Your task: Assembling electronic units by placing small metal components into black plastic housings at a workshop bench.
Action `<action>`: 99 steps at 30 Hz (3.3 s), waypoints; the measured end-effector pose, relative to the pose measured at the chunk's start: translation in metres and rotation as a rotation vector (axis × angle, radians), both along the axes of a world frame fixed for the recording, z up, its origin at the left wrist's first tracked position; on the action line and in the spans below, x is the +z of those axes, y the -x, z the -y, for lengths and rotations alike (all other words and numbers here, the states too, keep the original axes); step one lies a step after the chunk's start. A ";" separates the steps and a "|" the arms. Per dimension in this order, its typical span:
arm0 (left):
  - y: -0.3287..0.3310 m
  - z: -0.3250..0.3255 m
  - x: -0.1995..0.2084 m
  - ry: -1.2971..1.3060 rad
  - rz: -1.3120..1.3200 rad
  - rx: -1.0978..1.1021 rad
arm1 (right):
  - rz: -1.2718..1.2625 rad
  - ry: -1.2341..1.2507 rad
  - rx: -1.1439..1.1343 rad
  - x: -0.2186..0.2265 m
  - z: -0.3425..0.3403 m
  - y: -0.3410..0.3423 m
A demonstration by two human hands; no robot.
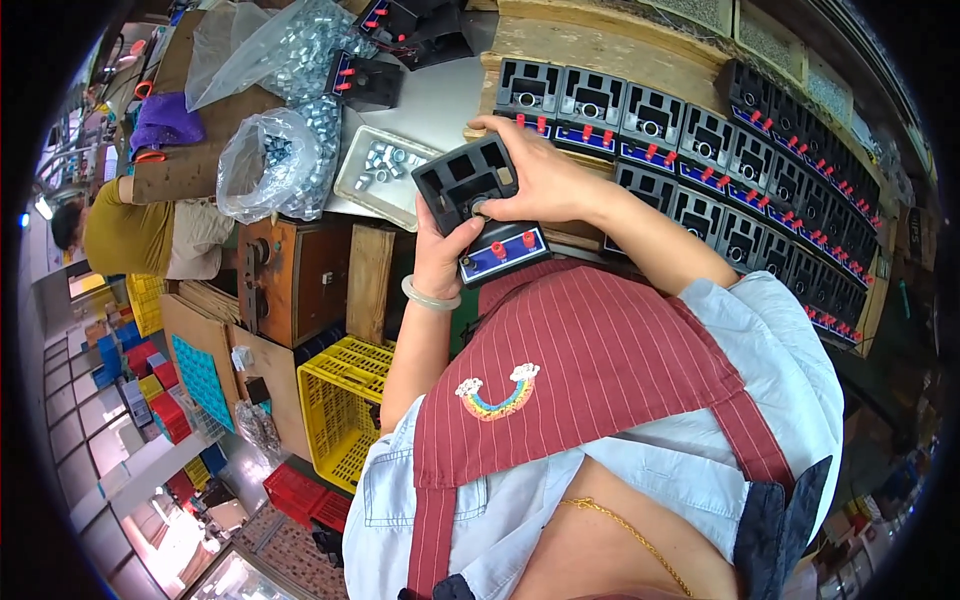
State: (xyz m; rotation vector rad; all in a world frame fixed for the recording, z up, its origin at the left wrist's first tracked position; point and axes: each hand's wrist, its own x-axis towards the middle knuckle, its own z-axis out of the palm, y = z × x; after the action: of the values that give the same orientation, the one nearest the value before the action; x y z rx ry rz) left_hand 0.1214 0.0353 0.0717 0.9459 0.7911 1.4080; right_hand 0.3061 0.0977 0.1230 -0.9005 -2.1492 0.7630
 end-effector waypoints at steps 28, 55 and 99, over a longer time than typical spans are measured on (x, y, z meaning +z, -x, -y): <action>0.069 0.002 -0.034 0.315 -0.253 0.074 | 0.188 -0.411 -0.562 0.005 -0.207 0.047; -0.034 -0.016 -0.028 0.443 0.664 -0.339 | -0.147 -0.478 0.199 0.005 0.025 -0.003; 0.116 0.041 -0.076 0.399 0.430 0.437 | 0.300 -0.285 0.044 -0.089 -0.087 0.151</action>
State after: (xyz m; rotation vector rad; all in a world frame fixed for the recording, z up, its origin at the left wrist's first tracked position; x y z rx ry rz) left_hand 0.0051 -0.0056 -0.0041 0.1502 0.9322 1.6660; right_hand 0.1547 0.1846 0.0339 -0.8602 -2.4672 0.3419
